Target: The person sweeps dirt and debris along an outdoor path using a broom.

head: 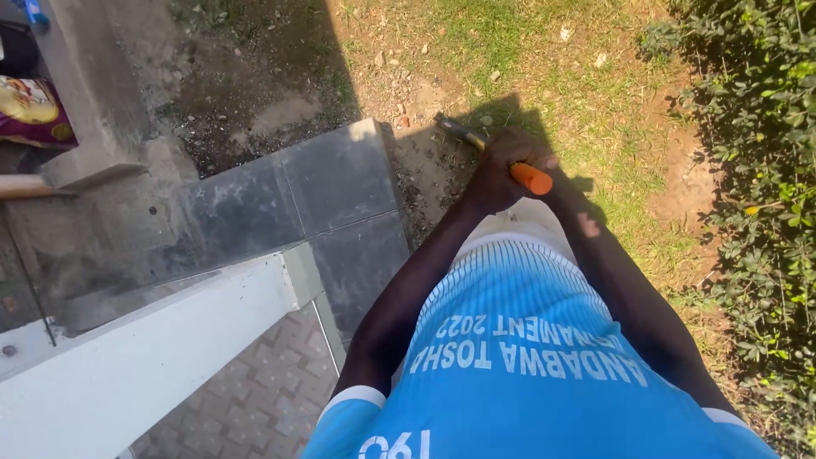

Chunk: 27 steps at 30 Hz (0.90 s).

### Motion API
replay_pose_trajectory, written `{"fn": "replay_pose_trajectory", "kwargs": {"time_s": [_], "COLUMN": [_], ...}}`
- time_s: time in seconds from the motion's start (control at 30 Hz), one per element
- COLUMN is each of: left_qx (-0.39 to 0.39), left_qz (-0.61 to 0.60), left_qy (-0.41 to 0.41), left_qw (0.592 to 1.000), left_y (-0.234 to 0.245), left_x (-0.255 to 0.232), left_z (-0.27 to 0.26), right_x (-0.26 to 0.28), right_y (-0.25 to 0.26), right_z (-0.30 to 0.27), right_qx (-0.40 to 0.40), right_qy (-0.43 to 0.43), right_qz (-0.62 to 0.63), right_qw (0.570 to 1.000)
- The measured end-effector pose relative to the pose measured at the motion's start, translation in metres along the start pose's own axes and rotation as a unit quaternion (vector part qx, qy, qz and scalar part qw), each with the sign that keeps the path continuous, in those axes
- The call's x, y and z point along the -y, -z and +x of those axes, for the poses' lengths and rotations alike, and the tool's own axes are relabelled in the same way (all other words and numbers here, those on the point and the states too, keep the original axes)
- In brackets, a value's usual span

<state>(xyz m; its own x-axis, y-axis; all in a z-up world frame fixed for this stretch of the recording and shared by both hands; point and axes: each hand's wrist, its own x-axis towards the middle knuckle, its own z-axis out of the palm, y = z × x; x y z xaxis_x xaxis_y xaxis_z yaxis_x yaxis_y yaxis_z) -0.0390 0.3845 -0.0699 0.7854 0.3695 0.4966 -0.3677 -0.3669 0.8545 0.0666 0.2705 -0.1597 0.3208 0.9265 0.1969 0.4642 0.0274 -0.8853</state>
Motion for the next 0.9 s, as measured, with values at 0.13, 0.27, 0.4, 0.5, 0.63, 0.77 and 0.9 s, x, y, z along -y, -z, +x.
{"fn": "replay_pose_trajectory", "kwargs": {"time_s": [0.13,0.27,0.4,0.5,0.63,0.77,0.9], "left_qx": [-0.035,-0.162,-0.211,-0.197,-0.190,-0.173,-0.159], "left_qz": [0.009,0.063,0.136,0.149,0.155,0.144,0.169], "left_qy": [0.209,0.163,0.142,0.161,0.196,0.129,0.196], "left_qw": [0.977,0.971,0.957,0.956,0.949,0.966,0.953], "left_y": [0.013,0.043,0.065,0.063,0.064,0.100,0.120], "left_x": [0.048,0.071,0.064,0.088,0.115,0.169,0.216], "left_z": [0.012,0.064,0.093,0.097,0.126,0.169,0.192], "right_x": [0.004,-0.022,-0.043,-0.035,0.014,0.008,0.033], "right_y": [0.047,0.112,0.141,0.145,0.148,0.151,0.171], "right_z": [0.036,0.065,0.100,0.150,0.233,0.316,0.390], "right_qx": [0.013,0.006,0.040,0.103,0.158,0.154,0.165], "right_qy": [-0.212,-0.293,-0.312,-0.277,-0.223,-0.106,0.000], "right_qz": [0.189,0.126,0.082,0.094,0.146,0.128,0.088], "right_qw": [0.959,0.948,0.946,0.951,0.951,0.974,0.982]}}
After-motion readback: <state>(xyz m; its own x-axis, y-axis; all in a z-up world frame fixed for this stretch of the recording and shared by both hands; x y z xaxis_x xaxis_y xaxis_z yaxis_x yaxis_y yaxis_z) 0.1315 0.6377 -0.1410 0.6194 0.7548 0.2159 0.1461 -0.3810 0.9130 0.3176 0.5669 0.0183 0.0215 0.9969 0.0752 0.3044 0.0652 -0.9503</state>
